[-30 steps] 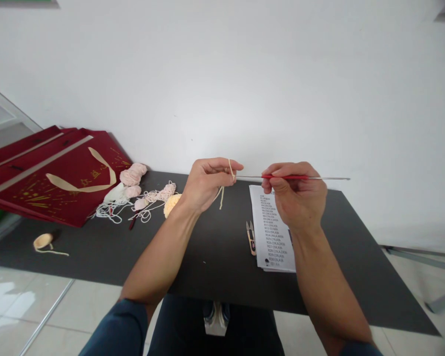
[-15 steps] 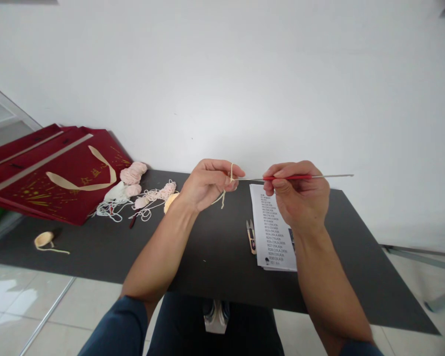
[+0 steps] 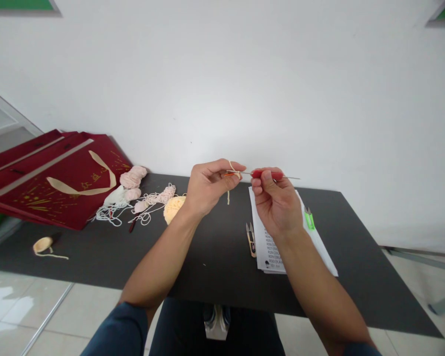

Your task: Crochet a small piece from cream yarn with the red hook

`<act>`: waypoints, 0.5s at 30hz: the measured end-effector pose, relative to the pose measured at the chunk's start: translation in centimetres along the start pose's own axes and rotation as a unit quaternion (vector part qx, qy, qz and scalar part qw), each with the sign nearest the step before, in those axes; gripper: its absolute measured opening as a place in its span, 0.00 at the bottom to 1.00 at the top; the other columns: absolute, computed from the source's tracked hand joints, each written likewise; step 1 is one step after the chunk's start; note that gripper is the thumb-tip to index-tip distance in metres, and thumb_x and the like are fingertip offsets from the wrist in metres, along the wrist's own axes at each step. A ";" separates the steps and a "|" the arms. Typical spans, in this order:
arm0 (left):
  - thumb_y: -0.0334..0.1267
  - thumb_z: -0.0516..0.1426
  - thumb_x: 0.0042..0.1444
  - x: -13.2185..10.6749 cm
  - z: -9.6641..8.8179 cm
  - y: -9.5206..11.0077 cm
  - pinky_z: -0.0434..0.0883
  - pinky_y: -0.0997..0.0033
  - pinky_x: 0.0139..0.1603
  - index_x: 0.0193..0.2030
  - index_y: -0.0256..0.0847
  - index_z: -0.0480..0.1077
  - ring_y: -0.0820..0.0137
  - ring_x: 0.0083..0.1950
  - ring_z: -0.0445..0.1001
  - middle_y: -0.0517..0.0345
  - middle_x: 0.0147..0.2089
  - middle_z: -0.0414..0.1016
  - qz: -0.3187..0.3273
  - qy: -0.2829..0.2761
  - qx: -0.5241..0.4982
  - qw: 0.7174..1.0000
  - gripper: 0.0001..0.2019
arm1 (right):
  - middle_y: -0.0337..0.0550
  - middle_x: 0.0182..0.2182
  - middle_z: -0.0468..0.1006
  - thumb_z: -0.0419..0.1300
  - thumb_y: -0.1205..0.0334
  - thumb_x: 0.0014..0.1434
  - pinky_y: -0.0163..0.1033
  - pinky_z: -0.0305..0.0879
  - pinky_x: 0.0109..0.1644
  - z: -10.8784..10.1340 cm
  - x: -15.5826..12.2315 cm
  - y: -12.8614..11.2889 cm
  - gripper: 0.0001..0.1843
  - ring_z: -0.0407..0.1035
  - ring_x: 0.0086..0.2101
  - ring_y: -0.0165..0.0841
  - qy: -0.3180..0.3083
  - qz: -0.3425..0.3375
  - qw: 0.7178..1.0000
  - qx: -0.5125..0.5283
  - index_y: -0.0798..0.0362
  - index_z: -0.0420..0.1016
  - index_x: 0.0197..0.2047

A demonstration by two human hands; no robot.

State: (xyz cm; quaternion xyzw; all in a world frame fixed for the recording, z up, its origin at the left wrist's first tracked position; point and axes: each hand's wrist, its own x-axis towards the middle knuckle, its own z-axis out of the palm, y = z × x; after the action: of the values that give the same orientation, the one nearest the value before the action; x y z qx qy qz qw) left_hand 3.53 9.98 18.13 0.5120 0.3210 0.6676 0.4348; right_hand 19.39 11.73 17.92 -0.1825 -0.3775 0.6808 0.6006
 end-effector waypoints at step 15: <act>0.29 0.65 0.53 -1.0 2.4 -0.4 0.74 0.70 0.44 0.43 0.45 0.85 0.73 0.38 0.77 0.58 0.38 0.82 0.022 0.085 0.025 0.996 0.12 | 0.33 0.33 0.86 0.71 0.57 0.62 0.25 0.80 0.37 1.0 -0.9 2.0 0.06 0.79 0.31 0.22 0.031 -0.031 0.999 0.021 0.49 0.80 0.37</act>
State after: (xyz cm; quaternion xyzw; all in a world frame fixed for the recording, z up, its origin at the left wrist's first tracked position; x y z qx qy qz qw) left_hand 6.07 9.19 18.06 0.4710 0.3619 0.7097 0.3788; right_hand 17.54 10.56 16.91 -0.1791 -0.3501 0.6639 0.6361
